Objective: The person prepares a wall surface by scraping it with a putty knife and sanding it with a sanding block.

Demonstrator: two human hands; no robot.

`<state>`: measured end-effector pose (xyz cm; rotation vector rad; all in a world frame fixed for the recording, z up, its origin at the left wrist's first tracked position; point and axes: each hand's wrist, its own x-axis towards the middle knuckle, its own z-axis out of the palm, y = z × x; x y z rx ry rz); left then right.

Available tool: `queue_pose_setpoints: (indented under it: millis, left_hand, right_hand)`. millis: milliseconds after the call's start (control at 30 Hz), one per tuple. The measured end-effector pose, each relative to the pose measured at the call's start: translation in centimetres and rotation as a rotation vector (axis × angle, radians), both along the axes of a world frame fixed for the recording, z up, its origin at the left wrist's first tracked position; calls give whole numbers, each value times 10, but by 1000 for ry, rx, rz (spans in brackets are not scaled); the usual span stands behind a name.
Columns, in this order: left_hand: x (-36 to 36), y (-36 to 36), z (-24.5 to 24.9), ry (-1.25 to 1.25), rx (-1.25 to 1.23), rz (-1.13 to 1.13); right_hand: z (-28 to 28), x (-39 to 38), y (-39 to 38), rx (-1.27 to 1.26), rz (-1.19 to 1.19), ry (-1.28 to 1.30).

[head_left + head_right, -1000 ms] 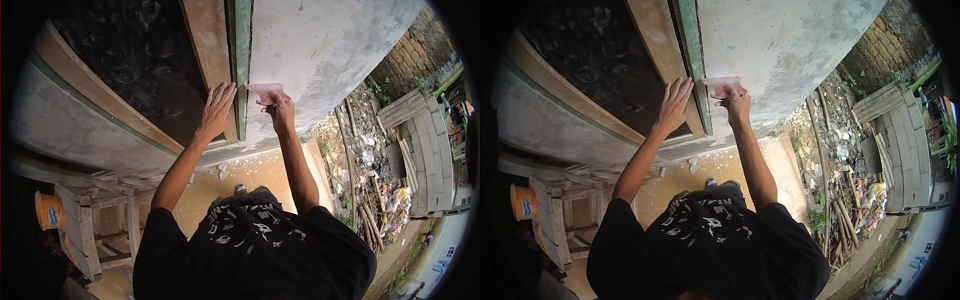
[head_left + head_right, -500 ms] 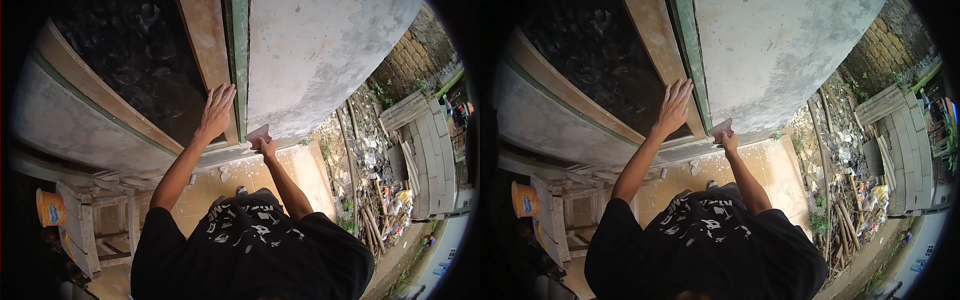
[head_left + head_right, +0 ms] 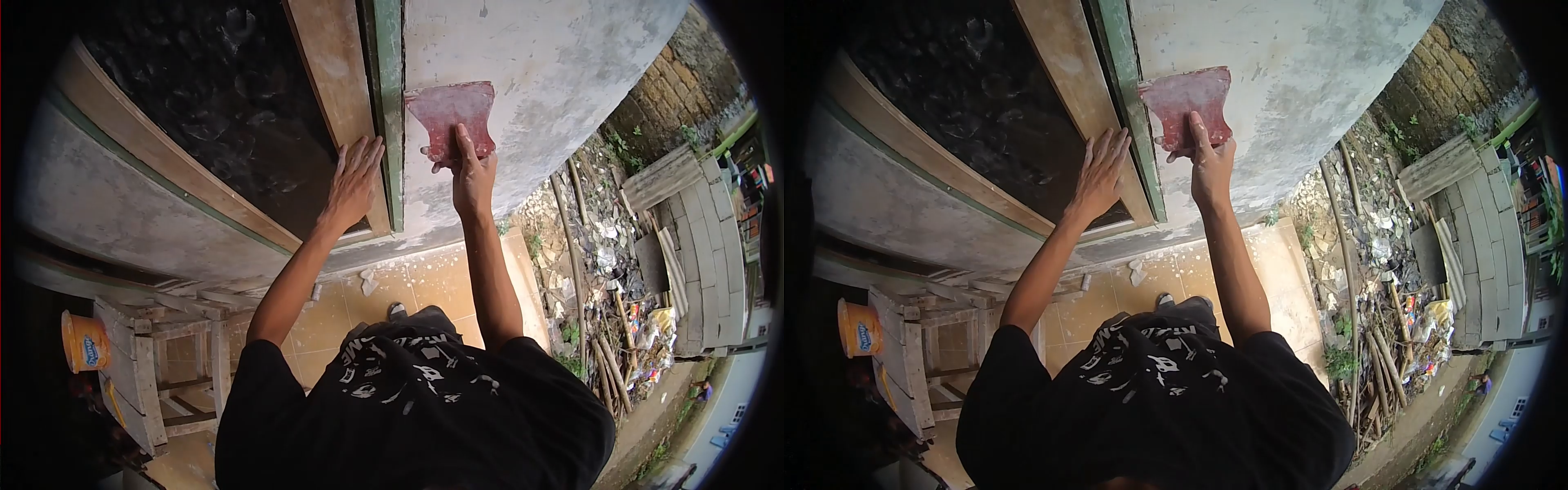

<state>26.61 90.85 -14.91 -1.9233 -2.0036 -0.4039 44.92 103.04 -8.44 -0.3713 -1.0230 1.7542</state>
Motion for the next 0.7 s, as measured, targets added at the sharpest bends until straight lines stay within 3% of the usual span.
queue_pose_setpoints:
  millis: [67, 133, 267, 333, 367, 533, 700]
  left_hand:
    - [0, 0, 0, -14, 17, -9]
    - [0, 1, -1, -28, 41, -23]
    - [-3, 4, -7, 22, 62, -4]
    - [-3, 4, -7, 5, 52, -2]
    - [-3, 4, -6, 13, 33, 7]
    - [-2, 4, -7, -8, 24, 1]
    - [-2, 4, -7, -10, 19, 11]
  right_hand:
    - [-15, -8, 15, 112, 22, -23]
    - [-63, -20, 33, 88, 15, -113]
    - [-184, -3, 22, -232, -19, -257]
    - [-240, 12, 2, -385, -70, -546]
    - [-258, 18, -7, -442, -62, -561]
    - [-227, 15, 3, -367, 75, -526]
    - [-86, -6, 48, -312, 130, -267]
